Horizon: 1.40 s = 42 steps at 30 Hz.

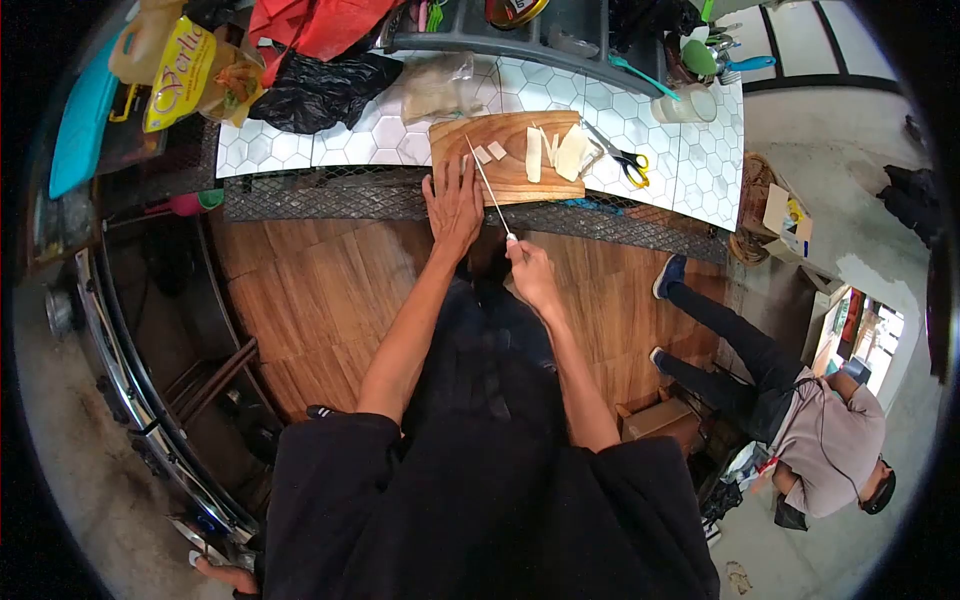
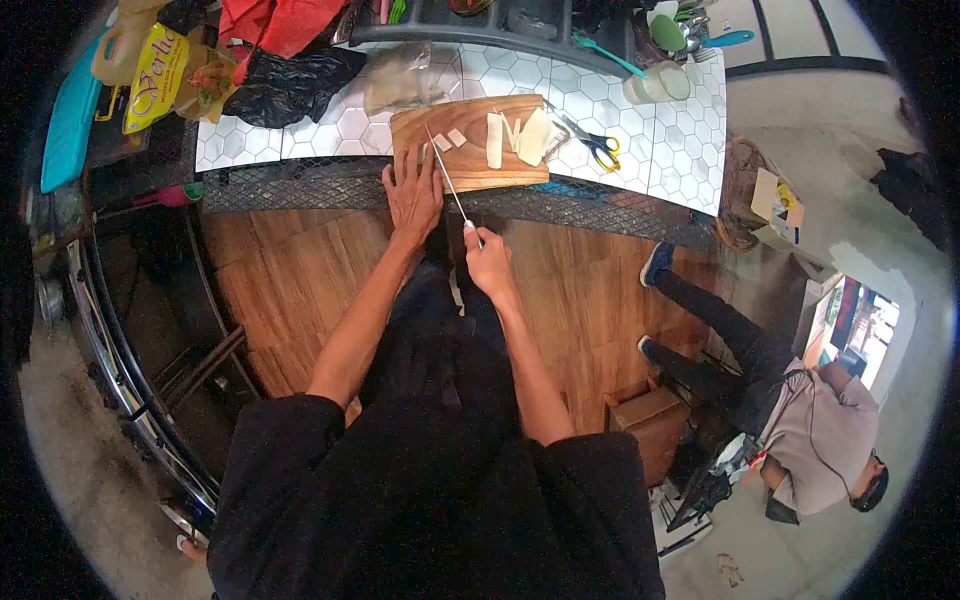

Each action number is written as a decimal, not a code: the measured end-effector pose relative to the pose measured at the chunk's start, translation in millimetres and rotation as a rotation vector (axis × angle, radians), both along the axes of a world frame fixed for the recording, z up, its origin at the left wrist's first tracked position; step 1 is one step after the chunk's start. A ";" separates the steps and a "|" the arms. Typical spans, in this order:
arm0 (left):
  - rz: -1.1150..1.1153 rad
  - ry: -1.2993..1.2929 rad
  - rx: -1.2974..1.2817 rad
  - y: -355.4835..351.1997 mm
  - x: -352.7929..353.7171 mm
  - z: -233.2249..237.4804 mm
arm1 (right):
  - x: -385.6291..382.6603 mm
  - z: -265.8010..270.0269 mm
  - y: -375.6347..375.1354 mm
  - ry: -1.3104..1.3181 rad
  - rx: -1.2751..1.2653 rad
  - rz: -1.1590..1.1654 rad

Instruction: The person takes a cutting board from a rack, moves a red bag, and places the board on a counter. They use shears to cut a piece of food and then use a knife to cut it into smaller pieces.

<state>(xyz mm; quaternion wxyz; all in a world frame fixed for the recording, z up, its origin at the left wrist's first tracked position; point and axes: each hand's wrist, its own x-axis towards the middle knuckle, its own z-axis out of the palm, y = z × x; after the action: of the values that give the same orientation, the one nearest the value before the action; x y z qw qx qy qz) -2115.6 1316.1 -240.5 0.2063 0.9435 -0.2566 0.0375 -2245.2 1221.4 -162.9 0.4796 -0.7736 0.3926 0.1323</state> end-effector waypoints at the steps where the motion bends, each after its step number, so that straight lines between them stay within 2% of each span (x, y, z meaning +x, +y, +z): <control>1: -0.003 0.013 0.000 0.7 -0.3 1.7 | -3.0 -0.8 1.2 -0.002 -0.002 -0.006; 5: -0.002 0.010 -0.018 -0.1 1.9 2.4 | -16.3 -8.0 3.9 -0.023 -0.025 -0.009; 13: 0.016 -0.019 -0.038 3.0 4.4 4.7 | 7.3 -1.5 -7.4 -0.082 -0.060 -0.035; 18: -0.017 0.002 -0.224 8.9 19.0 10.1 | -0.1 1.3 -1.6 -0.080 -0.059 -0.064; 20: -0.031 -0.023 -0.239 12.8 23.7 8.8 | -0.6 8.9 1.2 -0.047 0.025 -0.045; 24: -0.070 -0.018 -0.263 13.2 36.4 -1.5 | -5.9 -2.9 6.5 -0.064 0.026 -0.051; 26: -0.086 -0.031 -0.235 15.0 38.7 7.1 | -12.6 -27.3 6.1 -0.125 0.043 -0.077; 32: -0.037 -0.126 -0.299 18.2 33.3 37.5 | -15.5 -26.8 -5.7 -0.294 0.058 -0.088; 35: 0.061 -0.056 -0.322 23.7 14.8 25.5 | -25.4 -15.1 -16.0 -0.218 0.203 -0.109; 36: 0.116 0.009 -0.341 24.3 14.8 25.6 | -31.7 -17.7 -19.5 -0.263 0.294 -0.150; 38: 0.072 0.039 -0.323 27.0 14.9 37.5 | -40.2 -13.3 -29.4 -0.345 0.347 -0.169; 39: 0.034 0.089 -0.319 24.9 12.3 40.2 | -42.9 3.0 -37.3 -0.370 0.411 -0.195; 40: 0.049 0.007 -0.353 22.1 17.3 36.6 | -43.8 19.8 -44.5 -0.371 0.431 -0.212; 42: 0.199 0.146 -0.555 9.4 31.3 51.5 | -52.8 52.3 -54.5 -0.336 0.451 -0.253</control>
<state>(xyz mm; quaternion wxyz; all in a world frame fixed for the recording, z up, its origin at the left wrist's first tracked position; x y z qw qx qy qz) -2084.3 1325.5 -189.1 0.4695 0.8718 -0.1272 0.0583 -2298.1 1166.9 -110.6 0.7101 -0.6037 0.3615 0.0254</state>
